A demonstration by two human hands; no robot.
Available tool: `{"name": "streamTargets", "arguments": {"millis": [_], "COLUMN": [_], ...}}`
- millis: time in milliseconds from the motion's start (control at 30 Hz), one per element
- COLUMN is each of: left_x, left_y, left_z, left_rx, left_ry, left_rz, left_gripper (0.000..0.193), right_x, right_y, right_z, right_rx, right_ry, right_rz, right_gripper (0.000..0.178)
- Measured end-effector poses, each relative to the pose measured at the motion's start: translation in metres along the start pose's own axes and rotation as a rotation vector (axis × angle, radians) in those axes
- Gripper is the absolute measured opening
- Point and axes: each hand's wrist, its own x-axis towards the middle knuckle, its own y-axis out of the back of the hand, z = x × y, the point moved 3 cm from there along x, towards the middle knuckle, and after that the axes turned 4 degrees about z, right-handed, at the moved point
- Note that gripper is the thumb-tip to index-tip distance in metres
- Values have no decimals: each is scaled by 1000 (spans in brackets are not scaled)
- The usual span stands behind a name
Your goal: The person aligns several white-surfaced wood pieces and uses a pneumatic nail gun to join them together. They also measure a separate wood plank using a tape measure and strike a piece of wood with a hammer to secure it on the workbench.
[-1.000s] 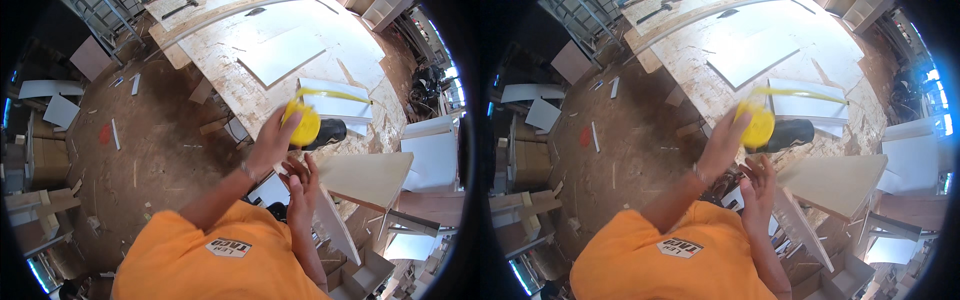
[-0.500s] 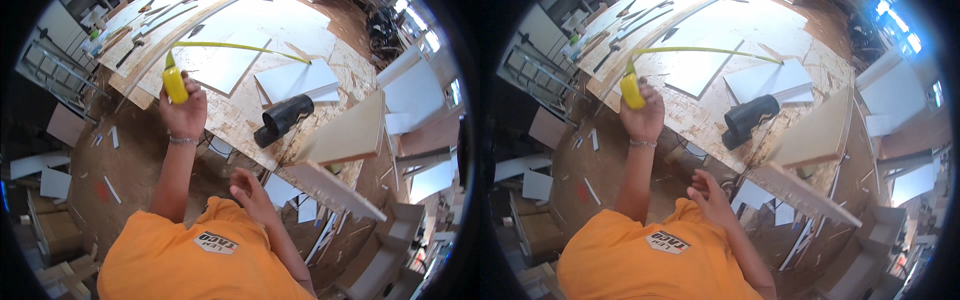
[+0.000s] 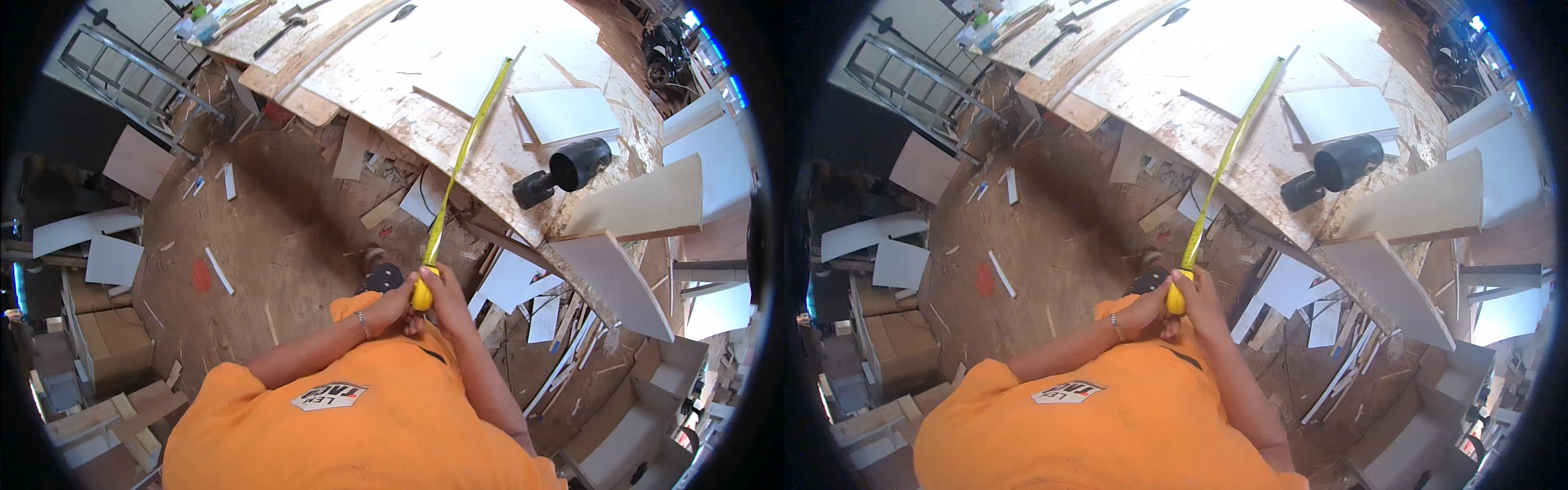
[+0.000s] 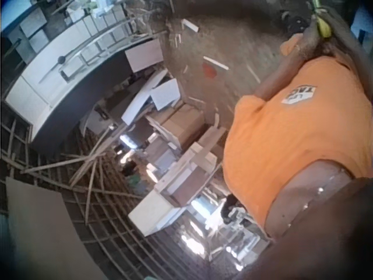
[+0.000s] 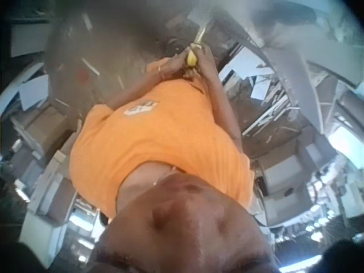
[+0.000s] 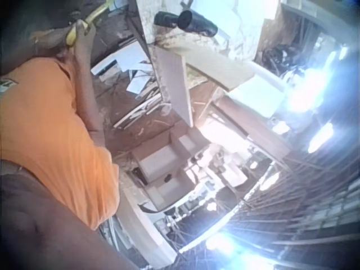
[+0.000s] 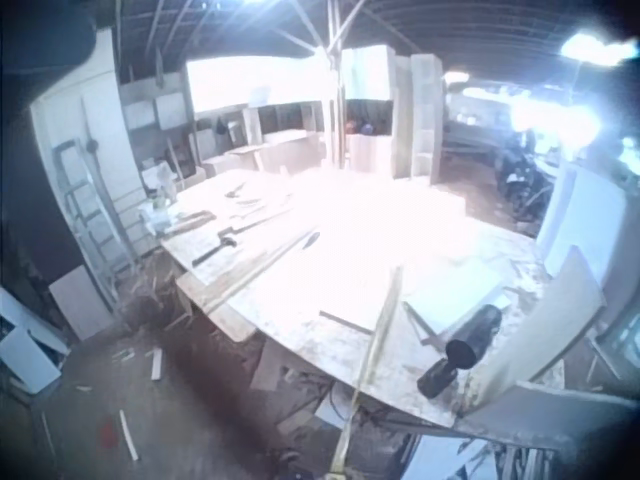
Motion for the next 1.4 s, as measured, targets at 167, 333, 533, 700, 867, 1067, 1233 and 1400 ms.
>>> {"name": "streamTargets", "arguments": {"millis": [167, 333, 533, 700, 867, 1067, 1233, 1400], "left_x": [-37, -62, -77, -15, 33, 68, -4, -26], "left_y": [52, 173, 299, 345, 326, 384, 443, 470], "left_z": [58, 149, 289, 414, 547, 655, 774, 815], "left_rx": [1223, 909, 649, 57, -265, -257, -356, -326], "left_ry": [-393, -509, -674, -777, -846, -1188, -1343, -1333], "left_rz": [187, 276, 349, -37, -77, 44, 194, 449], "left_gripper": [54, 44, 59, 92, 76, 22, 27, 30], "right_x": [-9, -7, 22, 36, 61, 178, 330, 443], "right_y": [-3, -25, -53, -93, -95, -110, -142, -96], "right_z": [-6, -29, -43, -68, -77, -133, -210, -240], "right_rx": [11, -318, -322, -421, -779, -655, -418, -488], "right_ry": [-67, 91, 116, -28, 66, 281, 147, 275], "right_rz": [120, 370, 206, 167, 272, 190, 23, -13], "right_gripper": [58, 66, 69, 65, 68, 68, 71, 77]}}
